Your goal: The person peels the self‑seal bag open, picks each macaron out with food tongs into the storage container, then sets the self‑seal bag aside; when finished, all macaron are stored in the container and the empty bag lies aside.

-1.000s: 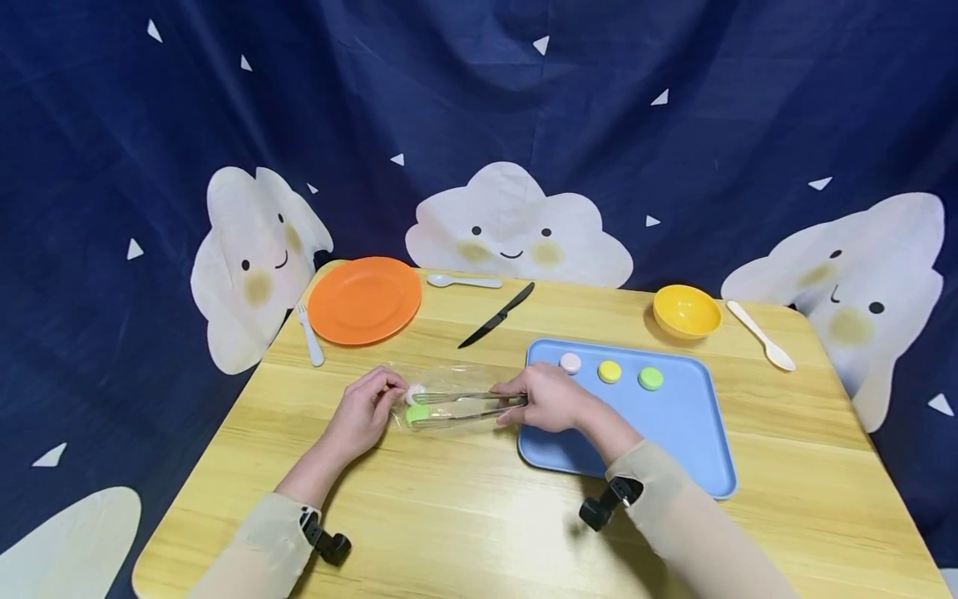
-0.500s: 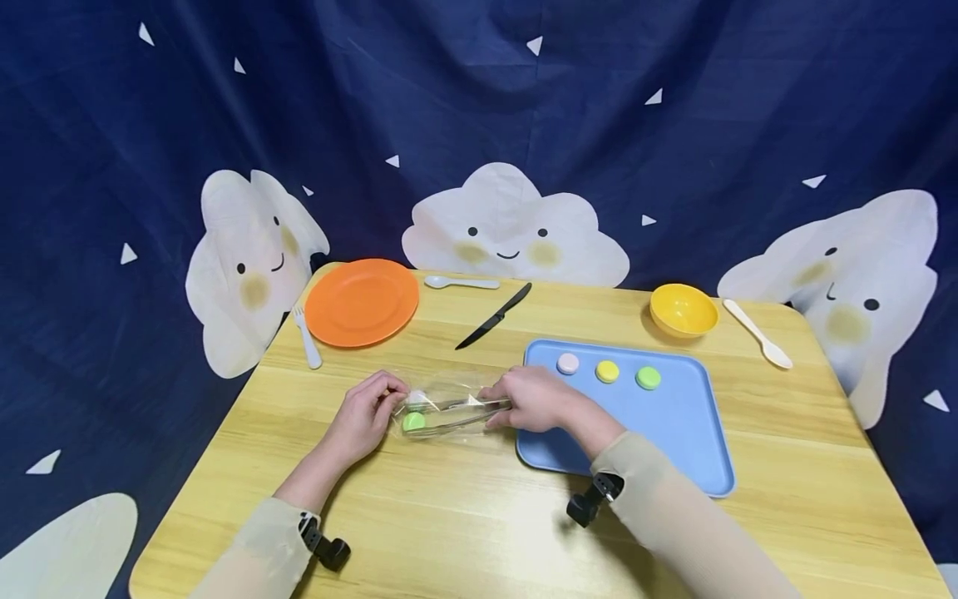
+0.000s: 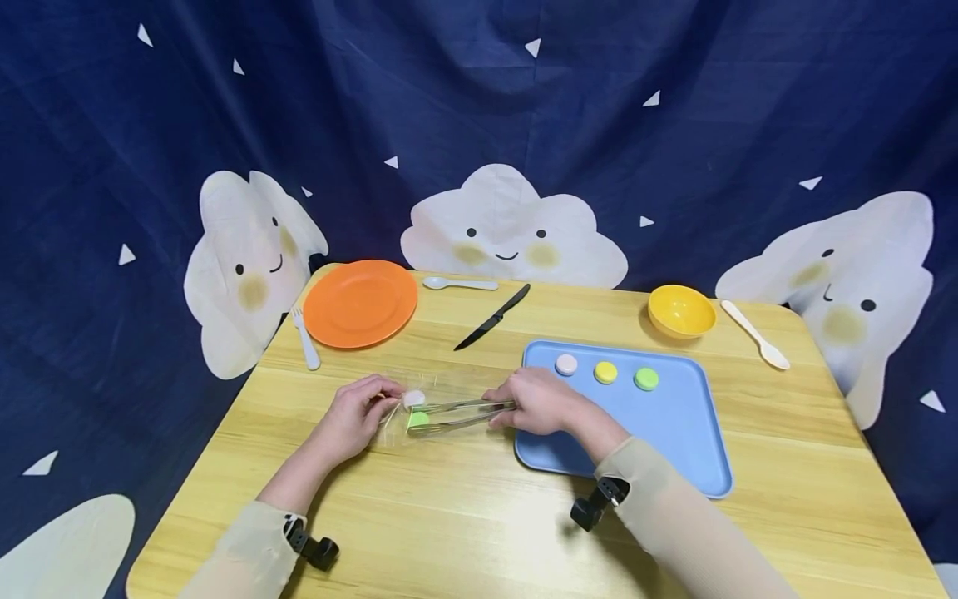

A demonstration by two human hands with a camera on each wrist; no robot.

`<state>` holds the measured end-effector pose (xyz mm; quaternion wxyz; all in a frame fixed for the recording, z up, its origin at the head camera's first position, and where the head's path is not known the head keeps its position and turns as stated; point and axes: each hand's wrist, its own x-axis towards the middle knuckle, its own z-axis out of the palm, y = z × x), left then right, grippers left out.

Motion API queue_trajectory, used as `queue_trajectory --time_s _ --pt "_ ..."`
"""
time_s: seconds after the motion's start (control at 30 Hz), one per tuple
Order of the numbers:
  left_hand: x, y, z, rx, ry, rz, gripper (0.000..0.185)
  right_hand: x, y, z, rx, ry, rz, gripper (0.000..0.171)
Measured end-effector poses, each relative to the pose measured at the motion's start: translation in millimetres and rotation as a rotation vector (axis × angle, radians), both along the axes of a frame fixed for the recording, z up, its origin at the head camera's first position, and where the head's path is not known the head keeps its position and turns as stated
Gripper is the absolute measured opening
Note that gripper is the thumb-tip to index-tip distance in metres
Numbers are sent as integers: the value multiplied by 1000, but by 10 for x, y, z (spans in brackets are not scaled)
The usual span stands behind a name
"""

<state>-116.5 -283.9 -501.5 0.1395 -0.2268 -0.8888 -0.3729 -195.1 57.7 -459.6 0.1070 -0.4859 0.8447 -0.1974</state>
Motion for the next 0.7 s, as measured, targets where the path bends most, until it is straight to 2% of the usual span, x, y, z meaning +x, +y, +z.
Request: queue_trajectory --time_s 0.13,0.27,0.53,0.7 --pt "27 -6 18 -3 -26 0 22 0 54 15 -10 -17 -2 31" --pt "39 -11 11 -8 -28 28 22 4 137 36 -20 -24 -16 34" --pt "20 -13 -22 -15 -12 56 20 11 404 102 -59 23 -45 33" --pt "20 -7 -27 -13 -5 53 21 34 621 179 -74 36 -101 30"
